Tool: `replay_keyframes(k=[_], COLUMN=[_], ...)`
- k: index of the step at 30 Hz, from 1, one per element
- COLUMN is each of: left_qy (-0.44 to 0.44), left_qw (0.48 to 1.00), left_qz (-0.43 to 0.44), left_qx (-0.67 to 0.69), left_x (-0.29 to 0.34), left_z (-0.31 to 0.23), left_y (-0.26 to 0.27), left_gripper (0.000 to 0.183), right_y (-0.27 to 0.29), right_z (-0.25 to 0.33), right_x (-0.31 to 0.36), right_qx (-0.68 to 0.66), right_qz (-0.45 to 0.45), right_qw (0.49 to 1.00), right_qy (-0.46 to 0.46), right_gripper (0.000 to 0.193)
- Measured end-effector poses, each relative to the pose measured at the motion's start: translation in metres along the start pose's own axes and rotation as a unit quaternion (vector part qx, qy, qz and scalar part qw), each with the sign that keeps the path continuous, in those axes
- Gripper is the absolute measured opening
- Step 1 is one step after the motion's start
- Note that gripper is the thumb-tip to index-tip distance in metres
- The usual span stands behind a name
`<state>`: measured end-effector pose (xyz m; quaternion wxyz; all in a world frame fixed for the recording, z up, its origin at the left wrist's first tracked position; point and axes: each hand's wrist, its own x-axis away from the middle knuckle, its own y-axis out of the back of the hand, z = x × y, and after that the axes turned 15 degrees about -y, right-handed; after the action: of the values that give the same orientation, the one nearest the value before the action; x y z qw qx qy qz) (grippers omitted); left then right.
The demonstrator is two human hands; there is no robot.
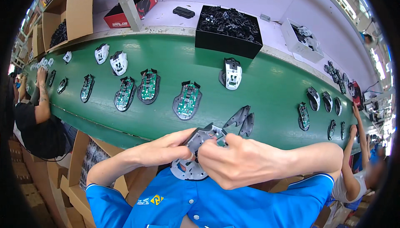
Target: The person assembles computer mice on a factory assembly line. They pick up mouse shells and internal components from a green conveyor belt, insert the components into the shells, and snap the parts together. The person handles the items one at a time, moving from one unit to the next along the line.
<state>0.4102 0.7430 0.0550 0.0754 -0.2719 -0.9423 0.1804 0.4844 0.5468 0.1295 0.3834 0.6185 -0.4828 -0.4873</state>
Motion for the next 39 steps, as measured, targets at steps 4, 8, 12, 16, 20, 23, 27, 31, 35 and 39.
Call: replay_keyframes(k=[4, 8, 12, 16, 20, 23, 27, 31, 35, 39], left_qy=[0.003, 0.009, -0.043, -0.072, -0.121, -0.132, -0.122, -0.157, -0.210, -0.285], left_qw=[0.999, 0.997, 0.995, 0.982, 0.961, 0.954, 0.951, 0.943, 0.906, 0.856], left_qz=[-0.044, -0.071, -0.074, -0.127, -0.166, -0.194, -0.206, -0.198, -0.221, -0.240], left_qx=[0.005, -0.013, -0.046, -0.118, -0.187, -0.189, -0.197, -0.217, -0.294, -0.358], left_x=[-0.004, -0.005, -0.005, 0.000, 0.001, 0.002, 0.003, 0.003, 0.003, 0.001], left_z=[-0.005, -0.007, -0.003, -0.005, -0.009, -0.017, -0.012, -0.014, -0.013, -0.005], left_y=[-0.003, -0.003, -0.002, -0.002, -0.010, -0.015, -0.010, -0.008, -0.008, -0.004], left_gripper=[0.051, 0.046, 0.042, 0.037, 0.038, 0.038, 0.035, 0.029, 0.028, 0.029], right_y=[0.001, 0.006, 0.012, 0.015, -0.002, -0.011, -0.015, -0.017, -0.020, -0.025], right_z=[0.003, 0.008, 0.005, -0.003, 0.006, 0.006, -0.002, 0.002, 0.002, 0.007], right_x=[0.003, 0.002, 0.000, 0.000, -0.001, -0.001, -0.004, -0.009, -0.011, -0.015], right_qx=[0.032, 0.055, -0.078, -0.169, -0.251, -0.301, -0.324, -0.359, -0.368, -0.334], right_qz=[-0.018, 0.028, 0.040, 0.004, -0.001, 0.014, 0.026, 0.051, 0.027, 0.027], right_qw=[0.998, 0.997, 0.986, 0.945, 0.867, 0.841, 0.835, 0.822, 0.817, 0.828], right_qy=[-0.041, -0.046, -0.143, -0.279, -0.431, -0.450, -0.445, -0.439, -0.442, -0.449], right_gripper=[0.015, 0.018, 0.028, 0.048, 0.068, 0.072, 0.071, 0.064, 0.063, 0.068])
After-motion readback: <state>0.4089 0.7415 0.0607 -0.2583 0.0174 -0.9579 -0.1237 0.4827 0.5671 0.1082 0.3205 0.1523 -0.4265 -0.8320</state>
